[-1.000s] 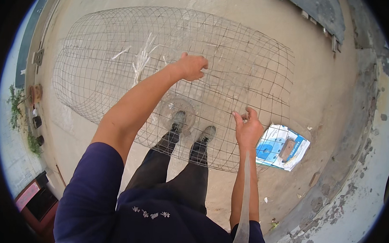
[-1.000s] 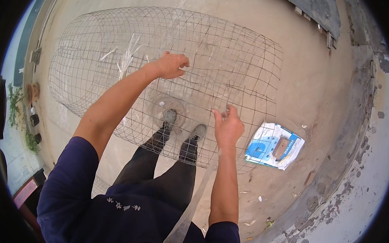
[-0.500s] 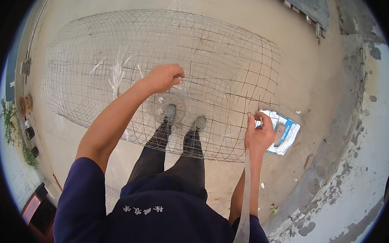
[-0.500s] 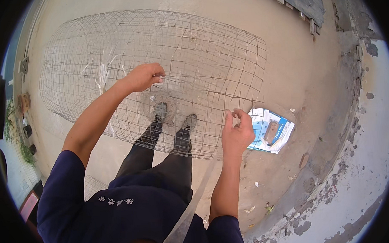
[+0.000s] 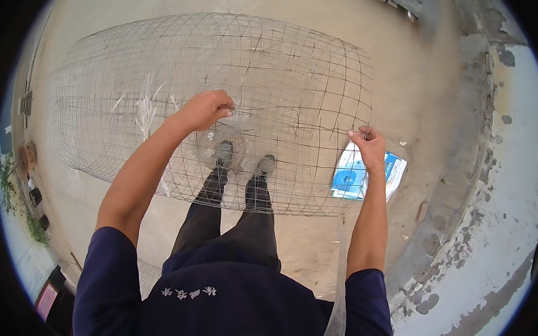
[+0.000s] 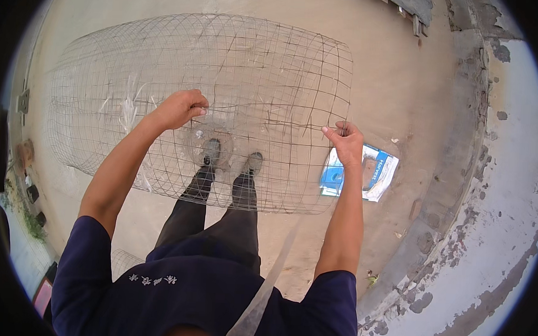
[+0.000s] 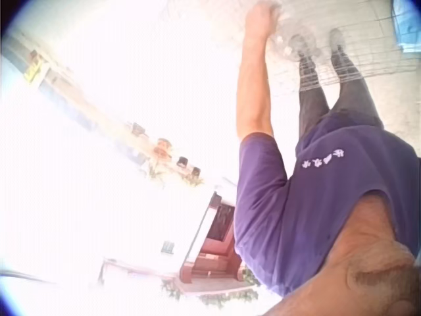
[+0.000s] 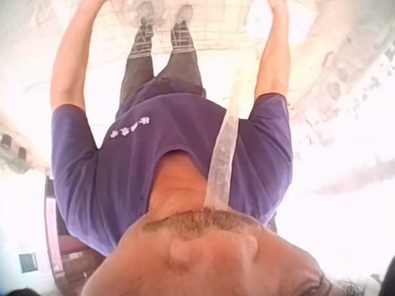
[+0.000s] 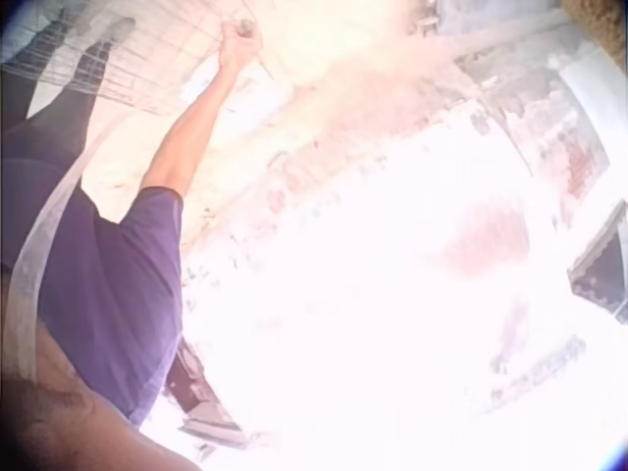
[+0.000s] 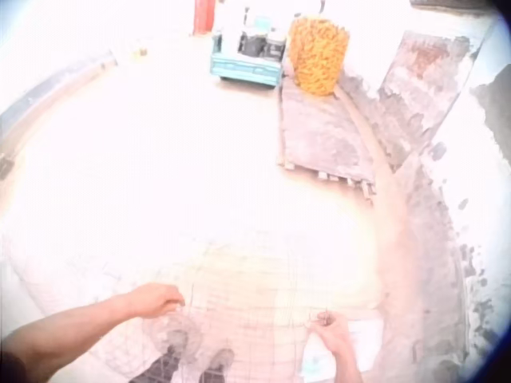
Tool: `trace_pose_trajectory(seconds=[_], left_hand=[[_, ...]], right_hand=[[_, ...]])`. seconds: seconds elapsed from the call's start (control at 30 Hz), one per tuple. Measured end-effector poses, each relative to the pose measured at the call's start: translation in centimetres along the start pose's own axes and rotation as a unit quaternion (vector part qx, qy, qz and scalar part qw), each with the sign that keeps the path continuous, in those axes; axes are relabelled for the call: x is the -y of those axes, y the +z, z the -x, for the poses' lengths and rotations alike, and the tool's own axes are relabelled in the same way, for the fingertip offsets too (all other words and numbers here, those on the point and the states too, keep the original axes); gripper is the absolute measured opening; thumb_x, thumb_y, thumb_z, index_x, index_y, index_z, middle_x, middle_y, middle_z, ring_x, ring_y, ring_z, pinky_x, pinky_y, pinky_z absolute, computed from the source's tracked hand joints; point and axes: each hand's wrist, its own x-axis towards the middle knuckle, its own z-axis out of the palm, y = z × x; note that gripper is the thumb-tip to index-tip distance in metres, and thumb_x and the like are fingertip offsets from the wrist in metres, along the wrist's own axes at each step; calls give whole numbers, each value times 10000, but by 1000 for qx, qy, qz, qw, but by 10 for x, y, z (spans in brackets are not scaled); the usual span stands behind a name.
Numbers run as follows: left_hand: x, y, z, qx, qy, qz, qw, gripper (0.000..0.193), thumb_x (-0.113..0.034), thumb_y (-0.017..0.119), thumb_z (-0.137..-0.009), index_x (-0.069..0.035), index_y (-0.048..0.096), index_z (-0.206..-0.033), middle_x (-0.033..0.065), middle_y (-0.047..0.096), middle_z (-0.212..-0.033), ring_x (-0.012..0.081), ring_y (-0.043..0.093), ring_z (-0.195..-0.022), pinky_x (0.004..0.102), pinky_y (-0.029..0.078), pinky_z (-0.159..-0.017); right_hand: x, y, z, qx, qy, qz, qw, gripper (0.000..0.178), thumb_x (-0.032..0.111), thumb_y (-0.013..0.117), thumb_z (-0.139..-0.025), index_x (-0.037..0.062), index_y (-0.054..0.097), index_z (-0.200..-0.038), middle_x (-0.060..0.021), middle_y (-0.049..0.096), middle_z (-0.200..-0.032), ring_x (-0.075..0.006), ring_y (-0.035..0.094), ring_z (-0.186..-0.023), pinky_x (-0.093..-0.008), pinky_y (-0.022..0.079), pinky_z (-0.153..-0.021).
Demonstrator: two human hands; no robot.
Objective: The person ties a cylindrical wire mesh structure using white plastic ties. They repeatedly wrap and knot the ties around the mesh to secure it, working along the length of the cylinder.
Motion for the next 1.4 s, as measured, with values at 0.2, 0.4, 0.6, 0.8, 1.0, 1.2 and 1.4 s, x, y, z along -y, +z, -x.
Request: trace_pose_trajectory(seconds=[0.2, 0.4, 0.6, 0.8, 1.0, 1.2, 1.4], left_hand=[[-19, 3, -2, -17, -46, -279, 959, 213, -234, 768, -889, -136, 761, -1078, 33, 701, -1082, 257, 619, -1149, 519, 427, -1048], [-55, 13, 3, -163, 10, -213, 963, 466, -254, 791, -841, -117, 675, -1271, 63, 644, -1243, 260, 584, -1200, 465, 408, -1075], [-68, 52, -26, -101, 35, -178, 978, 428, -332, 752, -900, -138, 674, -1274, 108, 695, -1151, 289, 639, -1142, 444, 430, -1051], [-66, 55, -21, -30, -9, -140, 990, 282, -372, 675, -965, -150, 726, -1132, 123, 756, -962, 329, 716, -991, 466, 500, -932], [-77, 50, -17, -18, -1, -128, 992, 278, -399, 646, -987, -155, 774, -949, 108, 760, -952, 331, 720, -974, 487, 538, -828], [-70, 42, -12, -36, -4, -80, 996, 216, -386, 688, -965, -213, 805, -1021, 86, 764, -966, 333, 713, -987, 484, 544, -890], [-73, 32, -9, -59, 35, -104, 992, 256, -352, 739, -935, -135, 789, -1061, 119, 752, -955, 366, 702, -964, 483, 549, -897]], right_hand=[[4, 13, 6, -55, -44, 50, 996, 551, 378, 932, -782, -47, 667, -1011, -37, 643, -723, -108, 566, -661, -287, 495, -623], [10, 22, 0, -55, -71, 7, 996, 503, 339, 945, -781, -25, 631, -933, 20, 566, -709, -74, 481, -644, -253, 419, -569], [-9, 21, 10, -59, -68, -22, 996, 405, 261, 926, -802, -4, 632, -892, 12, 554, -753, -85, 485, -684, -253, 417, -611], [-16, 23, 9, -78, -68, 40, 994, 553, 283, 920, -809, -85, 682, -1144, -2, 579, -744, -97, 516, -680, -260, 433, -614], [-6, 30, 33, -126, -42, 57, 990, 625, 343, 926, -800, -98, 686, -1173, 5, 578, -734, -91, 502, -664, -251, 416, -590], [-17, 24, 24, -90, -20, -2, 996, 471, 399, 923, -800, 36, 623, -803, 30, 553, -683, -74, 452, -620, -260, 365, -550], [-8, 21, 26, -82, -8, -10, 997, 499, 438, 913, -799, 58, 592, -752, 22, 556, -655, -75, 450, -601, -269, 361, -536]])
